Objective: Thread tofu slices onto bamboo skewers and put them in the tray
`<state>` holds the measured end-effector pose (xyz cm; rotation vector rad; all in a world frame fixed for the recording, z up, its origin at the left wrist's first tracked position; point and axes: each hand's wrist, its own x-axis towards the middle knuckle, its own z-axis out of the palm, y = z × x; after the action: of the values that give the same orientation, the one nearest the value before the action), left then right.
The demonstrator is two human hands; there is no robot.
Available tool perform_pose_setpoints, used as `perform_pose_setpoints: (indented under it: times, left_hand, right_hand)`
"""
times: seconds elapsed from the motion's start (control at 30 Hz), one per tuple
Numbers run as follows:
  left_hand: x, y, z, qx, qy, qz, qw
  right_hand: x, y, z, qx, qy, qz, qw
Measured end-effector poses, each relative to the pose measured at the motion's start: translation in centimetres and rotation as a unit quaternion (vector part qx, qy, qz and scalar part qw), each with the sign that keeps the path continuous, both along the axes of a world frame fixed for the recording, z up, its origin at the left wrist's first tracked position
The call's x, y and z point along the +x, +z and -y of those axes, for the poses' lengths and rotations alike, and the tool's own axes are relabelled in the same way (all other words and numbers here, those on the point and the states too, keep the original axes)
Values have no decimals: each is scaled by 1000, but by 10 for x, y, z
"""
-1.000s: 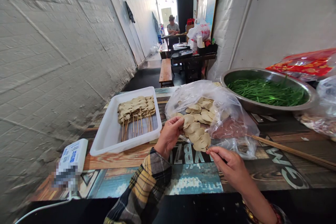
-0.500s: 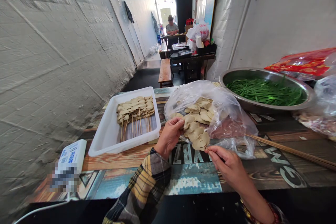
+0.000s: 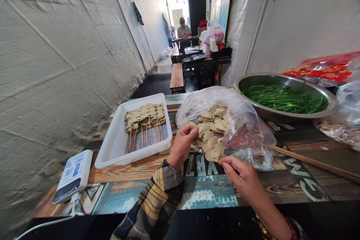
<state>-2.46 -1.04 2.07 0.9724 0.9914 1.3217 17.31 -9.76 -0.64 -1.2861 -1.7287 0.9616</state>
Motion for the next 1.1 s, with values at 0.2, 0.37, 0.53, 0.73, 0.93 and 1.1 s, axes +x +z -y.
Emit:
perform_pose_setpoints:
  times: [0.2, 0.37, 0.53, 0.73, 0.93, 1.1]
  left_hand:
    - [-2, -3, -1, -2, -9, -17, 1000]
    - [-3, -2, -2, -1, -18, -17, 1000]
    - [-3, 1, -1, -19, -27, -2, 999]
    - [-2, 3, 0, -42, -29, 46, 998]
    - [-1, 6, 1, -61, -59, 100, 991]
    - [-1, 5, 2, -55, -87, 71, 992]
  right_hand:
    - [-5, 3, 0, -2, -10, -10, 1000]
    - [-9, 3, -2, -33, -6, -54, 998]
    - [-12, 3, -4, -70, 0, -107, 992]
    - [-12, 5, -4, -120, 7, -181, 976]
    - [-9, 4, -3, -107, -1, -189, 976]
    - [-9, 2, -3, -90, -10, -173, 981]
